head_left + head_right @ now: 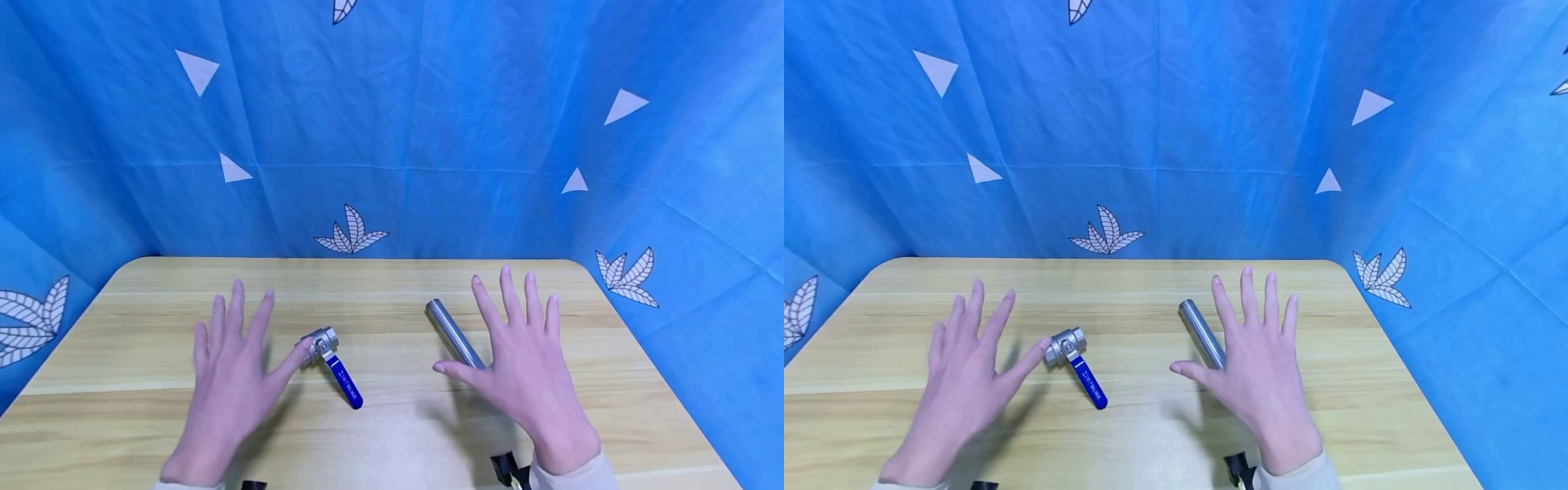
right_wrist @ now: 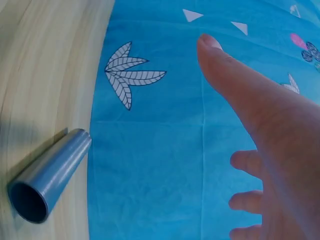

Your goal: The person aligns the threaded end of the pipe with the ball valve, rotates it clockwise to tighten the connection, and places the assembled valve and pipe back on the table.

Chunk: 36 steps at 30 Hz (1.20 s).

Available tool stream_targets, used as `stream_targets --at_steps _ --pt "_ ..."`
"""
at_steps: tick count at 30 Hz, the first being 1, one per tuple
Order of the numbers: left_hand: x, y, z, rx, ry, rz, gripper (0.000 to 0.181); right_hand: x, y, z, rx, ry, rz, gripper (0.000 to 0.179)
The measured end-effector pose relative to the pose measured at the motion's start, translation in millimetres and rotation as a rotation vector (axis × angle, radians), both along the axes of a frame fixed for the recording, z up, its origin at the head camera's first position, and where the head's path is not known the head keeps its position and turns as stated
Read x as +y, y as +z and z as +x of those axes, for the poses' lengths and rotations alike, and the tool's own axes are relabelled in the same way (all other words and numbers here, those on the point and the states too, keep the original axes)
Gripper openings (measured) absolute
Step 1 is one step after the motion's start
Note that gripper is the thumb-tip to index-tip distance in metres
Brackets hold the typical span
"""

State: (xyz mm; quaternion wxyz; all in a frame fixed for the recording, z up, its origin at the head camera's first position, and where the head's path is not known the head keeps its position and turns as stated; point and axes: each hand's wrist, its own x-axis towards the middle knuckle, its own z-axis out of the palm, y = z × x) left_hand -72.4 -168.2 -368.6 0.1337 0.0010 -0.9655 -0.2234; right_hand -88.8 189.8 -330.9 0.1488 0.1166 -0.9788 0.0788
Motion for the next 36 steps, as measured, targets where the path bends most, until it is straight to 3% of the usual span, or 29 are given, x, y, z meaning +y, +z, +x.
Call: stream_targets --at_steps 4,11,13,17,20,23,28,36 --pt "6.9 -6.3 3.5 -0.029 -0.006 0.034 0.095 -0.6 -4.4 1.4 -0.001 0.009 -0.038 0.123" --pt "8.5 -7.9 3.4 -0.005 -0.006 0.103 0.088 2.4 -5.7 -1.7 -0.024 0.036 -0.131 0.113" --pt "8.2 -10.3 2.1 -0.007 -0.006 0.184 0.081 5.1 -6.6 -3.8 -0.017 0.038 -0.186 0.106" --pt "6.8 -21.3 -2.0 -0.031 0.023 0.440 0.062 12.0 -15.6 -10.0 -0.002 0.013 -0.321 0.091" --pt "4.4 -30.3 -5.0 -0.084 0.065 0.625 0.052 16.8 -24.6 -15.2 -0.026 -0.031 -0.428 0.082" --pt "2.3 -36.7 -7.4 -0.158 0.114 0.740 0.047 20.8 -33.4 -21.6 -0.051 -0.063 -0.542 0.074" --pt "0.8 -45.8 -10.5 -0.246 0.157 0.835 0.043 26.0 -45.4 -29.5 -0.098 -0.107 -0.700 0.062" --pt "-3.6 -58.5 -13.2 -0.291 0.157 0.948 0.046 30.0 -57.5 -33.6 -0.213 -0.173 -0.827 0.060"
